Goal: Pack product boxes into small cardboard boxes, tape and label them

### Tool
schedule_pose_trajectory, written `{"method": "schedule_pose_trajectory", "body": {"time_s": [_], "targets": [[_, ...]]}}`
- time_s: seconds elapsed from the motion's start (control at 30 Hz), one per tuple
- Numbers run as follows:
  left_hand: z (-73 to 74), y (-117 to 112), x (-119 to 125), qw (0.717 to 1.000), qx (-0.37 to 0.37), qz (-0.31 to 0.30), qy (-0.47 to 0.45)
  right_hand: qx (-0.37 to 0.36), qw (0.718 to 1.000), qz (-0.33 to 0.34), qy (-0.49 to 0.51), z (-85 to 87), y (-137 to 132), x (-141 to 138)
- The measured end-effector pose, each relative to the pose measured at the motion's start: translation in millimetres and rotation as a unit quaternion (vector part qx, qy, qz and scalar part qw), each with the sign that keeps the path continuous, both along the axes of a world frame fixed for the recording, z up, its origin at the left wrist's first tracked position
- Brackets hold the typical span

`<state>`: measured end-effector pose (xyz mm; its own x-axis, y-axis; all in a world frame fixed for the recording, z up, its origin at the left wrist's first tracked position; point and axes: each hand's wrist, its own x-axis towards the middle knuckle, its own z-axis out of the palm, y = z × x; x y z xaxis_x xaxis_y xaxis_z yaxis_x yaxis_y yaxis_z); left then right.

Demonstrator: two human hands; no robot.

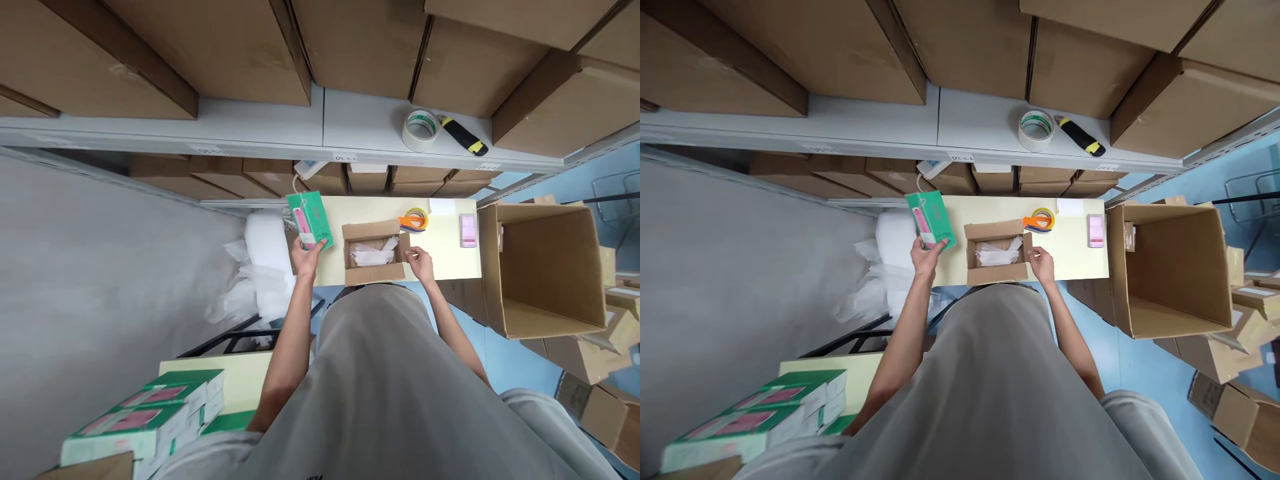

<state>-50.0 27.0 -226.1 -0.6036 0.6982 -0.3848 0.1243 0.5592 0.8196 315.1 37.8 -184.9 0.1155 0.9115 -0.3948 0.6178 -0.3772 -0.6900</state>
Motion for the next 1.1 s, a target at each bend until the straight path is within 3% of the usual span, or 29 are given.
{"method": "schedule_pose_trajectory", "body": {"time_s": [0.1,0.2,0.3,0.47,0.57,0.67,0.77,0.87,1.1], "targets": [[29.4,-22,-2,0.996,0.08,-0.045,0.017,0.005,1.0,0.016,0.007,-1.6,5,-14],[55.0,-30,12,0.983,0.067,-0.17,0.033,0.005,0.999,0.039,0.007,-3.6,10,-24],[68.3,-23,30,0.951,0.042,-0.301,0.064,-0.011,0.999,0.051,0.0,-4.2,14,-27],[67.8,-11,40,0.889,0.025,-0.437,0.137,-0.016,0.998,0.056,-0.033,5.1,16,-18],[65.0,-11,33,0.868,0.008,-0.467,0.169,0.056,0.991,0.085,-0.087,22.0,12,-16],[66.3,-11,26,0.858,-0.017,-0.477,0.19,0.14,0.968,0.182,-0.105,42.5,10,-25],[70.2,-9,25,0.847,-0.03,-0.493,0.197,0.16,0.934,0.307,-0.087,54.7,14,-44],[71.7,-5,30,0.833,-0.034,-0.514,0.203,0.138,0.905,0.379,-0.132,53.3,22,-59],[56.3,0,39,0.821,-0.047,-0.528,0.214,0.124,0.861,0.436,-0.229,26.3,33,-63]]}}
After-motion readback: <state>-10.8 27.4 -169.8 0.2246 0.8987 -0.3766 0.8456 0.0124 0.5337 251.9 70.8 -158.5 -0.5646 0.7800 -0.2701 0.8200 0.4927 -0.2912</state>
